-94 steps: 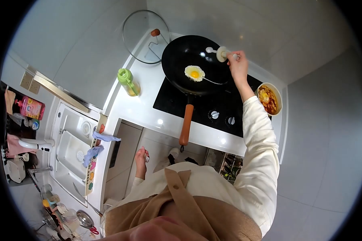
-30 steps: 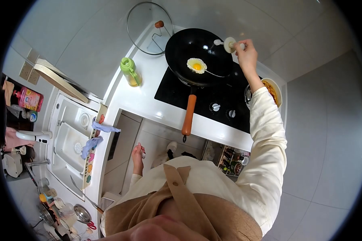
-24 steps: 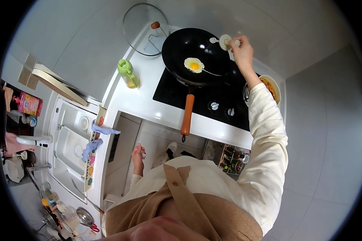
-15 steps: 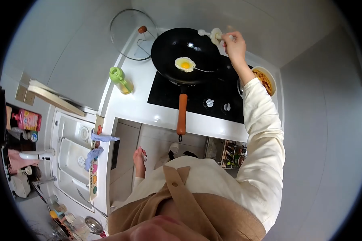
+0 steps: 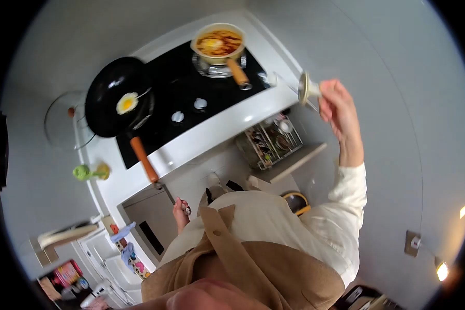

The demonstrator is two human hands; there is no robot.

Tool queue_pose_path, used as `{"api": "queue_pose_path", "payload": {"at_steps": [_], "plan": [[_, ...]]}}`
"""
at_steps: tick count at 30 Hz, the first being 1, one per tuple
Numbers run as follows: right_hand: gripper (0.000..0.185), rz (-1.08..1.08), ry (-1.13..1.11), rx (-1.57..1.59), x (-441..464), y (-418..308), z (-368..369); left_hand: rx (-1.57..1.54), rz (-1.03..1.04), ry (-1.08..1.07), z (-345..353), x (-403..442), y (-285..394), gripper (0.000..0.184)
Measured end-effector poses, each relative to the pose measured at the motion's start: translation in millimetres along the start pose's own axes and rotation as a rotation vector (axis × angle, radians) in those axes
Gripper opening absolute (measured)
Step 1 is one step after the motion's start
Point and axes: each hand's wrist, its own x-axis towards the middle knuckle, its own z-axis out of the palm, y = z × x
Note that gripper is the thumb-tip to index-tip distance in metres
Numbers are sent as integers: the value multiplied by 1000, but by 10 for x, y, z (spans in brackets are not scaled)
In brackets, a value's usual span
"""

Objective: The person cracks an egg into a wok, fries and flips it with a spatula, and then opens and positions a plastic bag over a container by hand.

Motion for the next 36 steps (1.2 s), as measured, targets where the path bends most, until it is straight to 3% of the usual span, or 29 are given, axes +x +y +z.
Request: {"api": "queue_pose_path", "payload": {"at_steps": [4,7,11,14,18,25,28,31,34,36], "plan": [[13,299,280,-144,-528,871,-1238,97,-50,-86,416,-52,-291,33],[17,412,406,-111,-448,2001,-1847,194,-70,-163,788,-238,-347,31],[17,307,466,-315,211,3438,-2254,234,-60,-183,1154,-466,-450,31],[20,68,492,-978,714,4233,-2333,245,-55,-94,1168,-595,-615,32],[21,183,345,-1072,1080,4462,-2131,238,-40,76,978,-859,-809,34],[20,169,26,-1242,1330,4872,-2062,219,-120,239,814,-1140,-960,34],[20,127,-22,-1259,1393,4947,-2059,250,-102,262,796,-1099,-1066,34],[22,224,-113,-1260,1469,5026,-2108,290,-112,236,899,-1110,-1024,35],[26,75,-103,-1370,1448,5173,-2129,303,-129,225,1002,-1107,-929,37],[29,127,-194,-1395,1469,5232,-2164,309,-139,244,970,-1116,-928,37]]}}
